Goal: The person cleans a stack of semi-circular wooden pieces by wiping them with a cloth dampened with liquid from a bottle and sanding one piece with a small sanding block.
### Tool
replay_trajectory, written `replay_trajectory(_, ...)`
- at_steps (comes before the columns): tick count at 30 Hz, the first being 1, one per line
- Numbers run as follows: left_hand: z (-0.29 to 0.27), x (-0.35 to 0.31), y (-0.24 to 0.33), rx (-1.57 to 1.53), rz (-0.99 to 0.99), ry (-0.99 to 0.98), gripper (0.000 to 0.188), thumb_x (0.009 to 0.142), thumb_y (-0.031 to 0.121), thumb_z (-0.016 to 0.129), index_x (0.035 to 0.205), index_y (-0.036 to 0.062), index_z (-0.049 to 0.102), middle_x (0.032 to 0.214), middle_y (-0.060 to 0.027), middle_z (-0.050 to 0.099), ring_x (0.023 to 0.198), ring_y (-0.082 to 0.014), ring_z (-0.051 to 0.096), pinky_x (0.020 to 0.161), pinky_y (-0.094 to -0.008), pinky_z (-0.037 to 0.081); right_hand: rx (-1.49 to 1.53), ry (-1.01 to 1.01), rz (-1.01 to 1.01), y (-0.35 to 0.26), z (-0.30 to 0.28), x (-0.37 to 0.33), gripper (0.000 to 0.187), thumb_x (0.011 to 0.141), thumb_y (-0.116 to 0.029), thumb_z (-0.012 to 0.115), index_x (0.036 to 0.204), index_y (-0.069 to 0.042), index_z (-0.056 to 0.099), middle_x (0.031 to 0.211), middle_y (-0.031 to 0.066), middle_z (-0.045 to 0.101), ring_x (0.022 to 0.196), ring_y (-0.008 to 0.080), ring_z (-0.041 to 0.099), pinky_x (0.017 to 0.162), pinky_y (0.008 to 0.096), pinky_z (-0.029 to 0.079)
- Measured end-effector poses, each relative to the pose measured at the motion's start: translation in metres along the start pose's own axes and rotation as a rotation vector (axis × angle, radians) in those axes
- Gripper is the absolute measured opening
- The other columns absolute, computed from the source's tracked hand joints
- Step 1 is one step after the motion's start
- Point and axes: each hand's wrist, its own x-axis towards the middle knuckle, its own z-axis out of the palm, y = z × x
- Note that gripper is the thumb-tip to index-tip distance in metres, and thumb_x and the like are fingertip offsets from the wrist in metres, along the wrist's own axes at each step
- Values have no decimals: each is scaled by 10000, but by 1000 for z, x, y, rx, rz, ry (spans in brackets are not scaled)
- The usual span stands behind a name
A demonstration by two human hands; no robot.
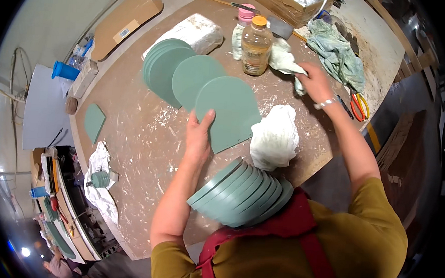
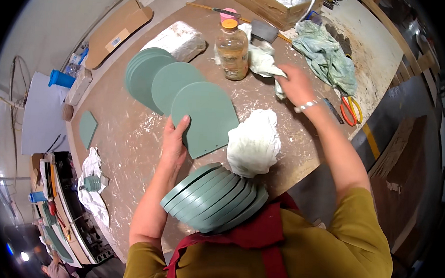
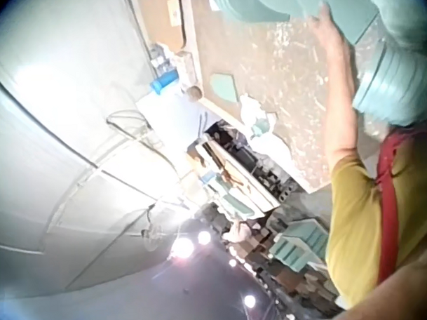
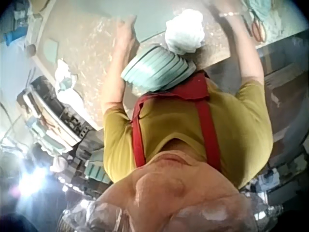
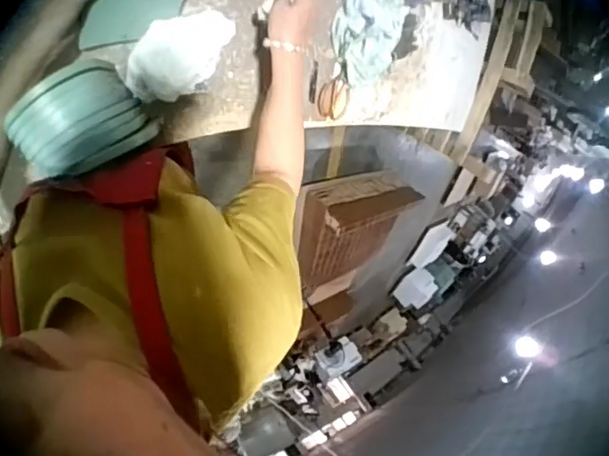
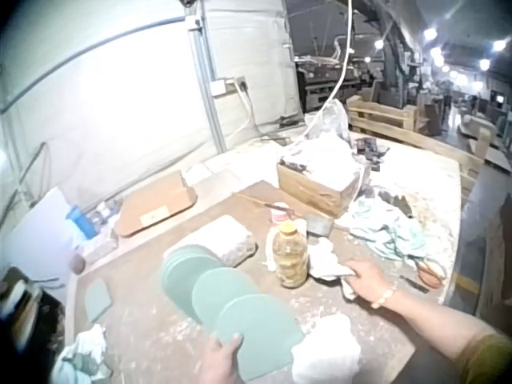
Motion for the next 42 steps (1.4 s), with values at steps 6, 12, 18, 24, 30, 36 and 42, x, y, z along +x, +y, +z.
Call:
replay_trajectory(6, 10, -11, 13, 163, 74, 7, 348, 919, 128, 598, 1216, -23, 498, 1102, -111, 616, 966, -168, 589, 837, -305, 493, 26, -14, -619, -134, -17, -35, 235, 747, -111, 649, 968, -30, 637, 1184, 112, 525, 1136, 305, 483, 976, 437, 348)
replay_trajectory(12, 19, -18, 13, 472, 261, -115, 299, 895, 151, 623, 1124, -29, 553, 941, -83, 643, 859, -122, 569, 769, -267, 474, 142, 43, -786, -152, 58, -22, 237, 782, -87, 611, 1011, -47, 561, 1094, 112, 559, 1044, 309, 535, 891, 424, 388)
replay_trajectory(18, 29, -17, 18, 451, 211, -155, 324, 887, 145, 630, 1144, -33, 547, 975, -96, 639, 886, -141, 575, 797, -278, 471, 346, 121, -422, -123, 61, -27, 209, 854, -75, 554, 1044, -7, 502, 961, 180, 551, 918, 372, 539, 780, 413, 428)
replay_trajectory(24, 20, -12, 10, 168, 124, -69, 383, 895, 106, 607, 1242, -6, 492, 1121, -115, 601, 985, -189, 583, 874, -323, 477, 710, 22, -27, -78, 85, -40, 378, 950, -195, 525, 1258, 5, 436, 1128, 194, 596, 1061, 293, 575, 905, 324, 417)
replay_trajectory(30, 21, -15, 11, -57, 60, -71, 403, 915, 78, 571, 1292, 11, 448, 1181, -116, 565, 1049, -210, 565, 910, -340, 473, 592, 196, 72, -53, 53, -24, 331, 942, -207, 539, 1192, 11, 531, 1049, 131, 640, 992, 214, 595, 877, 313, 441)
replay_trajectory(36, 25, -22, 16, -8, 5, -104, 415, 910, 93, 586, 1296, 17, 451, 1196, -118, 555, 1069, -212, 551, 918, -342, 467, 91, -16, -613, -151, 34, -23, 331, 882, -169, 606, 1157, 1, 538, 1096, 156, 572, 1027, 325, 532, 879, 345, 434)
replay_trajectory(42, 14, -20, 0, 20, -22, -120, 445, 908, 119, 599, 1314, 26, 444, 1215, -104, 556, 1079, -210, 550, 941, -354, 456, 647, 111, -70, -97, 62, -20, 303, 915, -170, 579, 1162, 1, 545, 1008, 111, 658, 937, 190, 619, 832, 308, 472)
